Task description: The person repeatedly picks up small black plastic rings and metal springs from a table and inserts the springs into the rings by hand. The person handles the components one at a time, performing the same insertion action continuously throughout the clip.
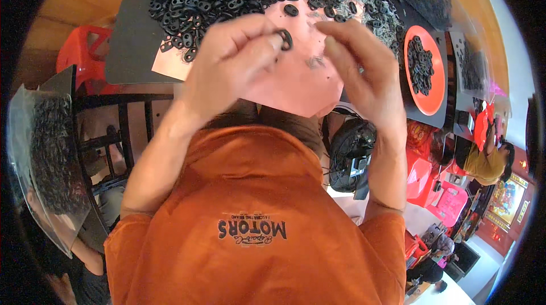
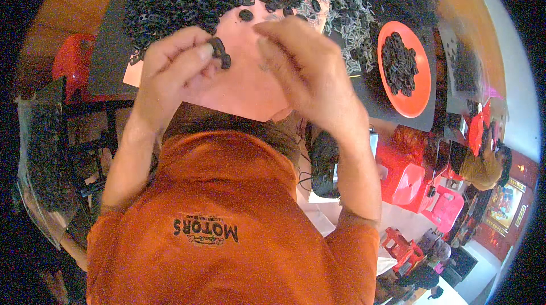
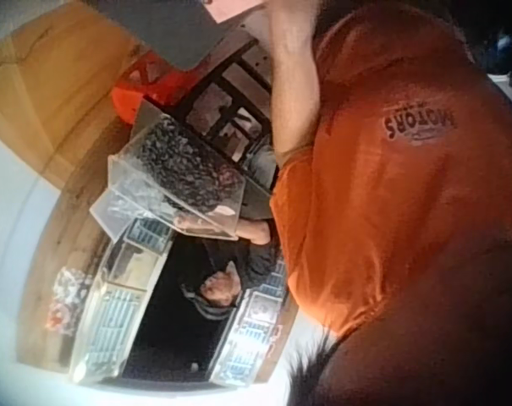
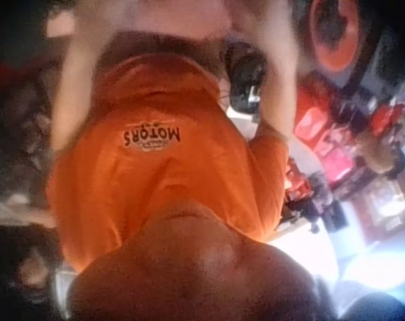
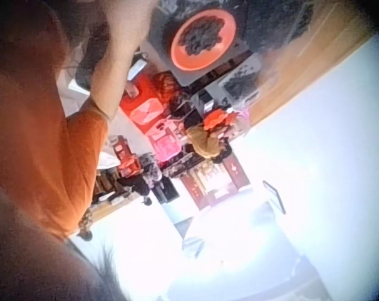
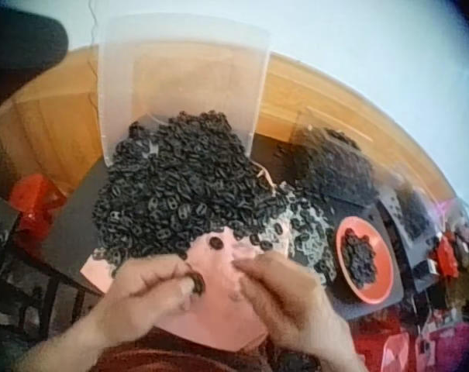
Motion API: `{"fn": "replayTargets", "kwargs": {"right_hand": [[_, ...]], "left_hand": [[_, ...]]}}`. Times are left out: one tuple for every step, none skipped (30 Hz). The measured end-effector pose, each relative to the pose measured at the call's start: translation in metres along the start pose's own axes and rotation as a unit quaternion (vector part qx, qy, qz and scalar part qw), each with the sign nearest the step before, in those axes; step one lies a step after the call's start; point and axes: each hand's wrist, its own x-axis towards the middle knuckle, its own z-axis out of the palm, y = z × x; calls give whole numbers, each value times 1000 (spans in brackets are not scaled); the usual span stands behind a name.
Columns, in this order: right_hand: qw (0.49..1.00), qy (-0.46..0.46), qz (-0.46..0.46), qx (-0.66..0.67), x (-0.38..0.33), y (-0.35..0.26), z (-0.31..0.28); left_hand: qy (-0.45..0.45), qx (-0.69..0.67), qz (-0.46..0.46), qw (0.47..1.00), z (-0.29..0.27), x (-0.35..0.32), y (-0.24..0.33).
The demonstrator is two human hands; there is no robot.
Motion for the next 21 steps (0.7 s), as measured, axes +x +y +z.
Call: {"fn": "replayTargets", "kwargs": {"right_hand": [[999, -10, 17, -38, 1, 8, -4], [995, -19, 33, -88, -3, 17, -8], [989, -28, 48, -138, -6, 24, -12], [989, -34, 47, -135, -10, 27, -15], [989, -41, 46, -131, -14, 29, -19], [990, -47, 48, -128, -17, 30, -21], [988, -57, 55, -132, -18, 31, -21], [987, -66, 62, -135, -18, 31, -21], [985, -76, 69, -139, -19, 32, -21], [983, -87, 63, -148, -19, 34, -21], [981, -97, 57, -158, -18, 35, -21], [979, -109, 50, -165, -16, 37, -20], [975, -126, 60, -170, -14, 35, -21], [972, -143, 69, -175, -12, 31, -22], [968, -161, 76, -179, -10, 29, -22], [965, -172, 83, -180, -10, 28, -22], [962, -183, 89, -181, -10, 28, -22], [959, -193, 95, -183, -9, 28, -23], [962, -186, 85, -183, -8, 29, -21], [964, -179, 74, -182, -6, 31, -19], [966, -173, 61, -181, -2, 32, -16]], "left_hand": [[0, 44, 9, 999, -6, 7, 1], [3, 96, 12, 995, -7, 13, 5], [-7, 187, 39, 982, -9, 23, 8], [-16, 277, 65, 959, -13, 33, 9], [-25, 364, 89, 927, -15, 40, 8], [-18, 393, 109, 913, -17, 45, 6], [-11, 421, 129, 898, -18, 49, 4], [-4, 449, 148, 881, -20, 53, 2], [4, 475, 167, 864, -22, 56, 0], [8, 500, 163, 850, -24, 58, -1], [19, 498, 162, 852, -24, 58, -2], [31, 496, 160, 853, -25, 58, -2], [43, 493, 158, 854, -26, 58, -1], [42, 472, 151, 868, -26, 56, 2], [44, 451, 143, 880, -27, 50, 8], [43, 429, 135, 892, -25, 43, 12], [25, 395, 141, 908, -21, 35, 15], [8, 360, 147, 921, -15, 25, 19], [-10, 325, 153, 933, -8, 17, 21], [-44, 303, 172, 936, -2, 12, 19], [-75, 281, 190, 938, 6, 6, 14]]}}
